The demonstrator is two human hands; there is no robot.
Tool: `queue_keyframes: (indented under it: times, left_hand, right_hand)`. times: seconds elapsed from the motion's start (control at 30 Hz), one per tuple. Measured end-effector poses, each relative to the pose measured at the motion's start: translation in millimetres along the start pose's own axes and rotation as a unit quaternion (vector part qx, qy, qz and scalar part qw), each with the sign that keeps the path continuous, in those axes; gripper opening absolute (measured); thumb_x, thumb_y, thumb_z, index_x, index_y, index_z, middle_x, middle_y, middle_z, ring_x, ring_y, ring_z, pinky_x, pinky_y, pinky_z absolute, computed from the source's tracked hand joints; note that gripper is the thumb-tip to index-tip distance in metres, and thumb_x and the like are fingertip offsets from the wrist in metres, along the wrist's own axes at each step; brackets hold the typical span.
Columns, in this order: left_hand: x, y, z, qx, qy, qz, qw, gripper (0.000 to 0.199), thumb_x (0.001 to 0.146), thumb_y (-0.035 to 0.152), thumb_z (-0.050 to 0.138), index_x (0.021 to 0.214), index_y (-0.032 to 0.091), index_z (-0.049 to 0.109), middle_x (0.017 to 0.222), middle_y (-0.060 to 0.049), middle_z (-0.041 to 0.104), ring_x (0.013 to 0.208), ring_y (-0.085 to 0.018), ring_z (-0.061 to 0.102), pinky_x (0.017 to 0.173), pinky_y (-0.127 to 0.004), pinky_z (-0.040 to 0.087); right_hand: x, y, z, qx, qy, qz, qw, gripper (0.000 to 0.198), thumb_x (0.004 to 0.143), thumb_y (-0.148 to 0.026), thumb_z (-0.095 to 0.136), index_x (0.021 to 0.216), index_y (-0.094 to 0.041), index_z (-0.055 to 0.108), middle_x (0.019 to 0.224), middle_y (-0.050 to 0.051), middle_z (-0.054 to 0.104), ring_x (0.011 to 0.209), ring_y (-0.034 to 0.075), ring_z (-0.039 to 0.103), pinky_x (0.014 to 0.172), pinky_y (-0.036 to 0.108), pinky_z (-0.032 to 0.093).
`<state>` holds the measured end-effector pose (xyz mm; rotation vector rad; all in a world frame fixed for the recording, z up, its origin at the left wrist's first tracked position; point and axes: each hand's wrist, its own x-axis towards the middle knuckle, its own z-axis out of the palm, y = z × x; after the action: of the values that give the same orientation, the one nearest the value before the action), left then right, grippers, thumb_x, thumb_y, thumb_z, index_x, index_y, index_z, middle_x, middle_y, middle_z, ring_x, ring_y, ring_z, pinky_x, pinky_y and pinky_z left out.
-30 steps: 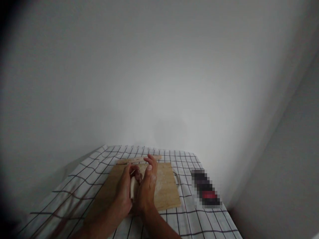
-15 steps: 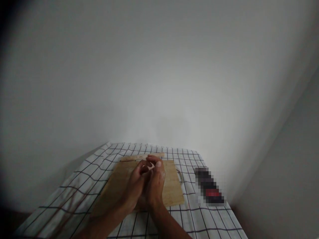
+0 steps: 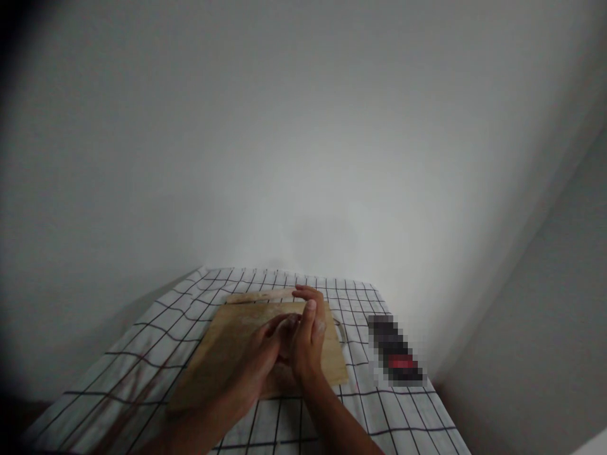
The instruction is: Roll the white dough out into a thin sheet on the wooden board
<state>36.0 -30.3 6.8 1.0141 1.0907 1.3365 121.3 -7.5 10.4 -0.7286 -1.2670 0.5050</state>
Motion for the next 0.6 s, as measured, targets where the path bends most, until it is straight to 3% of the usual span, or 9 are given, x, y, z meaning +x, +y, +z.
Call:
queue_keyframes:
  times: [0.17,0.27,0.33,0.43,0.5,0.6]
  left_hand:
    - [-3.0,8.1,-4.0,0.057,-0.054,-0.033,0.996,0.034,0.075,0.052,0.067,0.080,0.020,0.056,0.073,-0.004,0.067,0.060,-0.022,0.065,0.040,-0.026,0.046]
    - [0.2,3.2,-2.9,0.050,-0.022,-0.035,0.998,0.026,0.078,0.044,0.062,0.076,0.022,0.049,0.065,0.000,0.061,0.050,-0.018,0.058,0.036,-0.023,0.038]
    - [3.5,-1.5,-2.1,0.036,0.016,0.001,0.999,0.018,0.078,0.036,0.059,0.076,0.022,0.047,0.063,0.002,0.057,0.051,-0.015,0.056,0.041,-0.023,0.040]
    - [6.5,-4.5,-1.9,-0.004,0.038,0.068,0.997,0.013,0.075,0.025,0.061,0.085,0.021,0.054,0.076,0.000,0.064,0.067,-0.015,0.062,0.059,-0.025,0.048]
    - [6.4,-3.0,-1.9,-0.036,0.001,0.084,0.996,0.026,0.075,0.023,0.062,0.101,0.022,0.060,0.099,-0.004,0.070,0.088,-0.018,0.066,0.072,-0.027,0.050]
    - [4.4,2.8,-1.5,-0.097,-0.043,0.065,0.992,0.045,0.078,0.028,0.065,0.122,0.025,0.062,0.126,-0.006,0.066,0.113,-0.022,0.062,0.087,-0.030,0.050]
  right_hand:
    - [5.5,7.3,-6.8,0.040,-0.008,0.036,0.999,0.047,0.106,-0.045,0.021,0.101,-0.024,0.062,0.101,0.005,0.067,0.101,0.020,0.062,0.099,0.041,0.042]
    - [2.2,5.3,-4.4,0.062,-0.063,0.048,0.995,0.048,0.106,-0.046,0.020,0.102,-0.025,0.063,0.103,0.005,0.066,0.108,0.020,0.061,0.102,0.041,0.042]
    - [-1.3,3.6,-2.4,0.065,-0.101,0.046,0.992,0.049,0.105,-0.047,0.020,0.102,-0.026,0.064,0.109,0.005,0.066,0.114,0.020,0.059,0.103,0.040,0.042]
    - [-6.9,4.9,0.4,0.063,-0.136,0.032,0.988,0.051,0.104,-0.053,0.023,0.105,-0.026,0.066,0.122,0.006,0.063,0.120,0.022,0.056,0.105,0.041,0.042]
    - [-10.0,8.8,2.2,0.065,-0.135,0.033,0.988,0.052,0.103,-0.056,0.025,0.114,-0.026,0.066,0.134,0.007,0.057,0.128,0.023,0.051,0.109,0.043,0.040]
    - [-12.7,14.3,4.4,0.068,-0.125,0.077,0.987,0.054,0.103,-0.058,0.024,0.133,-0.030,0.059,0.153,0.004,0.042,0.143,0.023,0.035,0.115,0.046,0.032]
